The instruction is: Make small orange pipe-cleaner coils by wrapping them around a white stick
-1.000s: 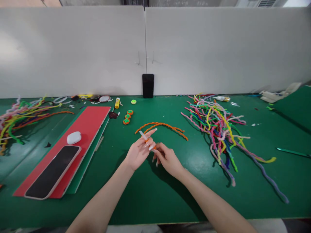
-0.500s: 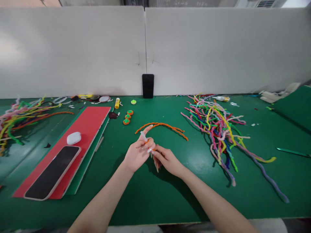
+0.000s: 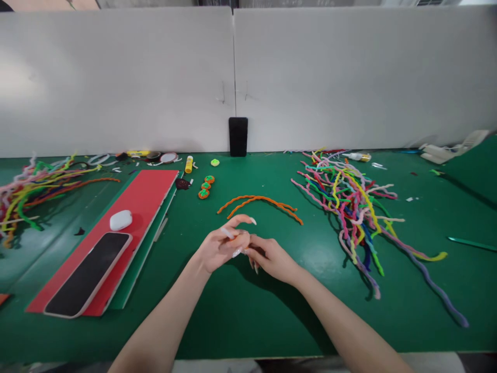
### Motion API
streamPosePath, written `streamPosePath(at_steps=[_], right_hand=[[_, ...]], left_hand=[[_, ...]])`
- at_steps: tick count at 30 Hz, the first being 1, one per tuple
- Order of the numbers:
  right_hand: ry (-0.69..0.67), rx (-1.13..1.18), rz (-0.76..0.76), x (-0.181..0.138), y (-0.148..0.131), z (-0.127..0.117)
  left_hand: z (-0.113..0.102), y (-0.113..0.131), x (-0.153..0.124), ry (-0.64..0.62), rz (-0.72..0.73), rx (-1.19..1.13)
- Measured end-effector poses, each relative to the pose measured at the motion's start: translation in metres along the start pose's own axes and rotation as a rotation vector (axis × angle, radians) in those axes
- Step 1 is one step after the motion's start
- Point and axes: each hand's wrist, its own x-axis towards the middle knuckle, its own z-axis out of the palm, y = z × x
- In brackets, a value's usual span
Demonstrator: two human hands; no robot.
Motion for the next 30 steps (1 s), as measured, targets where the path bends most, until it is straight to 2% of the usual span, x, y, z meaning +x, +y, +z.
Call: streamPosePath(at_steps=[3,6,9,12,15,18,21,25,30], right_hand=[[0.029,-0.145,-0.058,0.000,0.001,-0.003],[0.105,-0.236,-0.090,0.001,0.004,-0.007],[0.237,-0.319,-0.107,0.002,0.008,-0.011],[0.387,-0.421,-0.165,0.002,0.014,-0.015],[0.486,-0.539,-0.229,0.002,0.018,-0.017],[0.517,-0.678,-0.281,0.002,0.018,-0.018],[0.525,-0.790,-0.323,0.002,0.017,-0.019],[0.560,-0.881,-0.325,0.001,0.017,-0.020],[0.584,-0.954,-0.320,0.001,0.017,-0.021]], left_hand=[[0.001,-0.002,0.001,0.023,0.006,0.064],[-0.003,-0.003,0.005,0.130,0.076,0.132],[-0.016,0.002,0.009,0.352,0.195,0.287],[-0.030,0.011,0.009,0.638,0.284,0.460],[-0.031,0.017,0.008,0.777,0.406,0.800],[-0.022,0.013,0.006,0.728,0.500,1.299],[-0.016,0.005,0.007,0.617,0.452,1.639],[-0.021,-0.002,0.011,0.553,0.256,1.696],[-0.025,-0.003,0.013,0.492,0.213,1.647]])
